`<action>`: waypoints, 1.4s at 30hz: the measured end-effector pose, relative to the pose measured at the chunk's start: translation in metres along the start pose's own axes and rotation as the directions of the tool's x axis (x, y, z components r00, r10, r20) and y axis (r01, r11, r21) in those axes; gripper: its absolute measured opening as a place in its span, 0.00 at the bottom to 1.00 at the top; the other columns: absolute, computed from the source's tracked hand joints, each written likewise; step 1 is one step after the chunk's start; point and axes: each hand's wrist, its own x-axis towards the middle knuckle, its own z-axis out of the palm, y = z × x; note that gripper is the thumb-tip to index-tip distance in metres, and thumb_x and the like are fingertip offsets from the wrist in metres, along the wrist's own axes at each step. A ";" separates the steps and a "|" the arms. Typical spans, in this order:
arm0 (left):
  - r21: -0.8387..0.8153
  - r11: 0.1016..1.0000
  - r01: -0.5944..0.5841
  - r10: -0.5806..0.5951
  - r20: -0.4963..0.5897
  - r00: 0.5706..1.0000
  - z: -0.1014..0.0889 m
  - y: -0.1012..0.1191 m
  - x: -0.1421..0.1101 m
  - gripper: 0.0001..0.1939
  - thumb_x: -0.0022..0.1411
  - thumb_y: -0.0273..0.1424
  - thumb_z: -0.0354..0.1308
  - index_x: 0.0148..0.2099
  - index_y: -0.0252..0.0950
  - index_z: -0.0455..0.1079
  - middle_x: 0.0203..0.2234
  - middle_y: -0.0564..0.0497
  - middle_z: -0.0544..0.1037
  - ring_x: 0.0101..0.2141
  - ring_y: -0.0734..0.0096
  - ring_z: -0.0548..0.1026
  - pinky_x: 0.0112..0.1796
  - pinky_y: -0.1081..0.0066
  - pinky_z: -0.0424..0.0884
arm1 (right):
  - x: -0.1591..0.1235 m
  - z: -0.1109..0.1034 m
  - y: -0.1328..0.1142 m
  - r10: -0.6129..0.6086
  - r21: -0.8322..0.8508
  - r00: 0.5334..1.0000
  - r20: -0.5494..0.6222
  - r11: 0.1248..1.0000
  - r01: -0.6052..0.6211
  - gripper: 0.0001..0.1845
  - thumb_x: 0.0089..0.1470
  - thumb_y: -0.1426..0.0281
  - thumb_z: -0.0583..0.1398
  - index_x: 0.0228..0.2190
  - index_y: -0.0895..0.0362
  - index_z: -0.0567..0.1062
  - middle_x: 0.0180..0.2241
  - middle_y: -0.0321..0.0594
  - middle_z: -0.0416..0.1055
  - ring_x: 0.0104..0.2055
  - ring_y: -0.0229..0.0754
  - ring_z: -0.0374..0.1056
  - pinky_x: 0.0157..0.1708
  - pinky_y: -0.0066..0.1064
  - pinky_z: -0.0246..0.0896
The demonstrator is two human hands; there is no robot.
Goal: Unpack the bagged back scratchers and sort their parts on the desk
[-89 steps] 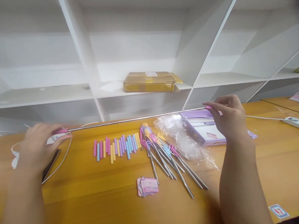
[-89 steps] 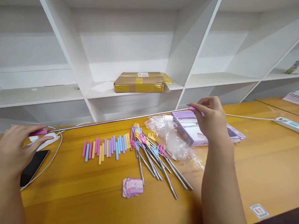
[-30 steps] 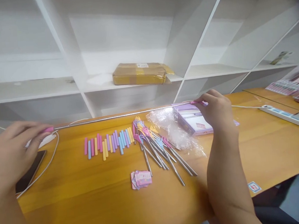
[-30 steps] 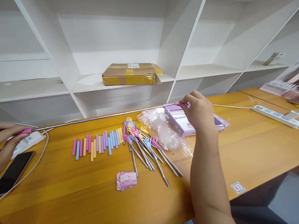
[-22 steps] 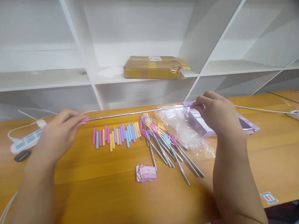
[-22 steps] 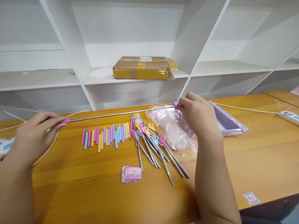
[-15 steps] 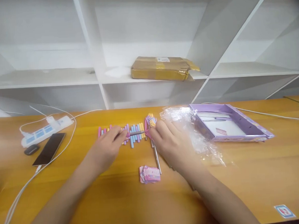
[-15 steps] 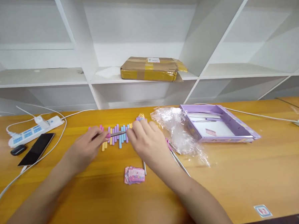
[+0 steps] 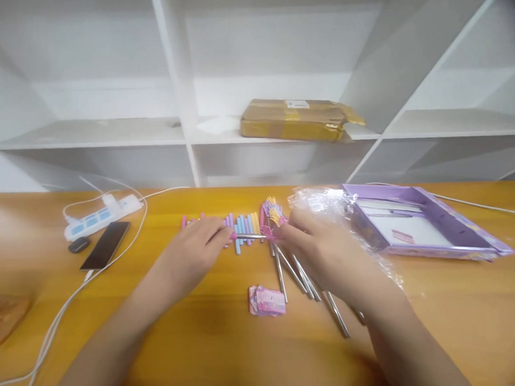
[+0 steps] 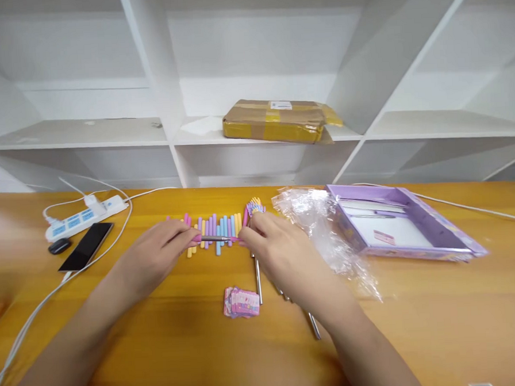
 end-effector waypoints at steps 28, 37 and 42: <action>0.018 1.000 -0.026 0.029 -0.173 0.984 -0.003 0.020 0.011 0.10 0.77 0.20 0.51 0.49 0.34 0.72 0.37 0.47 0.81 0.34 0.66 0.78 0.36 0.67 0.74 | -0.006 -0.018 -0.004 -0.098 -0.070 0.971 -0.217 0.994 0.085 0.17 0.71 0.83 0.53 0.34 0.56 0.74 0.29 0.37 0.66 0.29 0.39 0.51 0.31 0.37 0.44; 0.150 0.989 -0.016 0.034 -0.119 0.992 -0.006 0.005 0.005 0.23 0.74 0.17 0.49 0.65 0.39 0.70 0.40 0.49 0.82 0.33 0.67 0.79 0.30 0.69 0.70 | 0.001 0.001 0.030 -0.048 -0.034 0.970 -0.236 0.999 0.041 0.12 0.73 0.73 0.57 0.44 0.49 0.81 0.36 0.39 0.78 0.36 0.43 0.66 0.37 0.39 0.54; 0.300 0.950 0.087 -0.043 -0.149 0.988 -0.010 -0.031 0.006 0.19 0.75 0.20 0.49 0.58 0.41 0.74 0.39 0.46 0.82 0.37 0.58 0.77 0.34 0.61 0.69 | 0.004 0.033 0.088 0.035 -0.046 0.933 -0.359 0.997 -0.056 0.10 0.73 0.68 0.60 0.40 0.49 0.81 0.34 0.40 0.78 0.36 0.45 0.66 0.38 0.39 0.53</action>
